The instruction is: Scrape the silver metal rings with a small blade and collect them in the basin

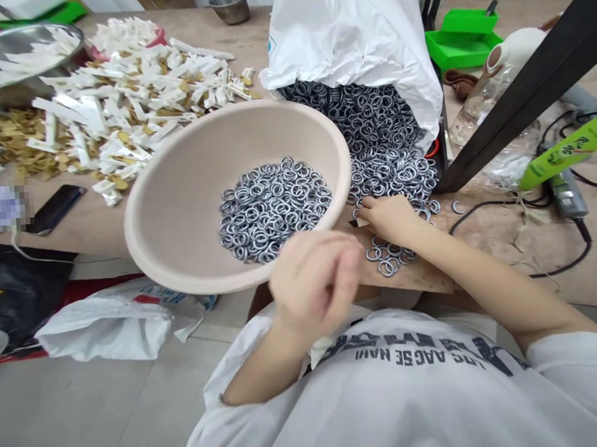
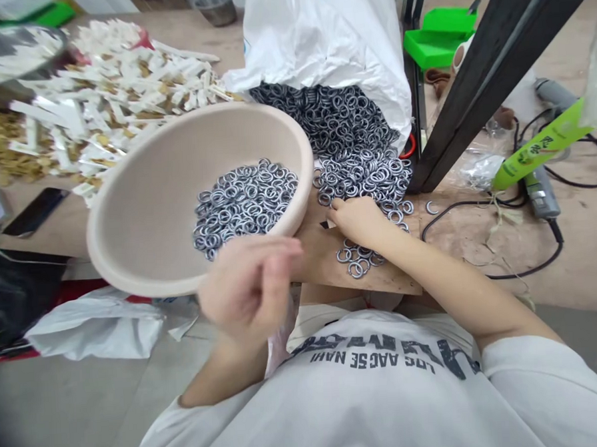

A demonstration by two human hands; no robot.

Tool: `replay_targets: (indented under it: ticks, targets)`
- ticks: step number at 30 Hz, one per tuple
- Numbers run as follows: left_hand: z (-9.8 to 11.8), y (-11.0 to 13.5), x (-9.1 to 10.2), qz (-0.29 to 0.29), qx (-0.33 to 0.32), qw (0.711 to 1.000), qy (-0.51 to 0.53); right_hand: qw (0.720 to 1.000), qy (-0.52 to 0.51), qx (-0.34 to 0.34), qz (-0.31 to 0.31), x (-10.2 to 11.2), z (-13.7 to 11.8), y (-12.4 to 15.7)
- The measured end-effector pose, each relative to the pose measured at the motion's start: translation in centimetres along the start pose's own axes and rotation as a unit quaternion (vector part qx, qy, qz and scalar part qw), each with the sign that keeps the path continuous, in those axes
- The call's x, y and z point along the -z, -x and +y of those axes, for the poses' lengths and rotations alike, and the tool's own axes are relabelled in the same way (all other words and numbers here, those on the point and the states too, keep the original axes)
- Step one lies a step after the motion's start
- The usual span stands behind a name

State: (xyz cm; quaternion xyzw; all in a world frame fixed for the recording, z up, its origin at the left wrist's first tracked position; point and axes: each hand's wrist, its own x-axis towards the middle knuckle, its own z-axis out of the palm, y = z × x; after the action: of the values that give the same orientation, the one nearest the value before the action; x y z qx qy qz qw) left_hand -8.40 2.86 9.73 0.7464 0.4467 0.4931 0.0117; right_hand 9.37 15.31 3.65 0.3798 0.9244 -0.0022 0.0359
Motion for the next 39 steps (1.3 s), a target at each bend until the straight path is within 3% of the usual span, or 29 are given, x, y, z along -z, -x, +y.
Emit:
replay_targets:
  ticks: [2, 5, 7, 9, 11, 13, 18, 23, 27, 29, 33, 39]
  targets:
    - [0.6, 1.7, -1.5, -0.047, 0.037, 0.994, 0.087, 0.999, -0.031, 0.003, 0.014, 0.0, 0.4, 0.4]
    - [0.0, 3.7, -4.0, -0.073, 0.22, 0.959, 0.164, 0.974, -0.197, -0.029, 0.112, 0.1, 0.9, 2.4]
    - [-0.9, 4.2, -5.8, -0.078, 0.355, 0.899, 0.244, 0.908, -0.366, -0.062, 0.193, 0.0, 0.6, 4.2]
    - [-1.4, 4.2, -7.6, -0.082, 0.435, 0.827, 0.346, 0.834, -0.49, -0.083, 0.24, -0.3, -0.5, 5.9]
    - [-1.5, 3.9, -9.1, -0.075, 0.468, 0.766, 0.434, 0.792, -0.545, -0.085, 0.261, -0.8, -1.8, 7.0]
    - [-1.1, 3.4, -9.9, -0.055, 0.481, 0.731, 0.481, 0.769, -0.56, -0.102, 0.29, -1.5, -2.8, 7.5]
    - [-0.4, 2.6, -9.8, -0.034, 0.495, 0.706, 0.506, 0.749, -0.569, -0.123, 0.316, -1.8, -2.6, 8.0]
    - [0.3, 2.6, -9.8, -0.069, 0.499, 0.693, 0.516, 0.77, -0.573, -0.082, 0.268, -0.7, -1.5, 7.9]
    - [0.8, 2.3, -9.9, -0.059, 0.511, 0.681, 0.522, 0.775, -0.569, -0.108, 0.251, -0.1, -1.5, 7.7]
    - [0.8, 2.1, -9.7, -0.054, 0.506, 0.678, 0.531, 0.806, -0.521, -0.111, 0.257, 0.4, -1.7, 7.9]
    - [0.6, 2.0, -9.5, -0.029, 0.516, 0.68, 0.521, 0.9, -0.369, -0.063, 0.223, 1.7, -2.3, 9.0]
    - [0.8, 2.3, -9.5, -0.027, 0.517, 0.68, 0.519, 0.934, -0.286, -0.057, 0.206, 2.1, -2.9, 9.4]
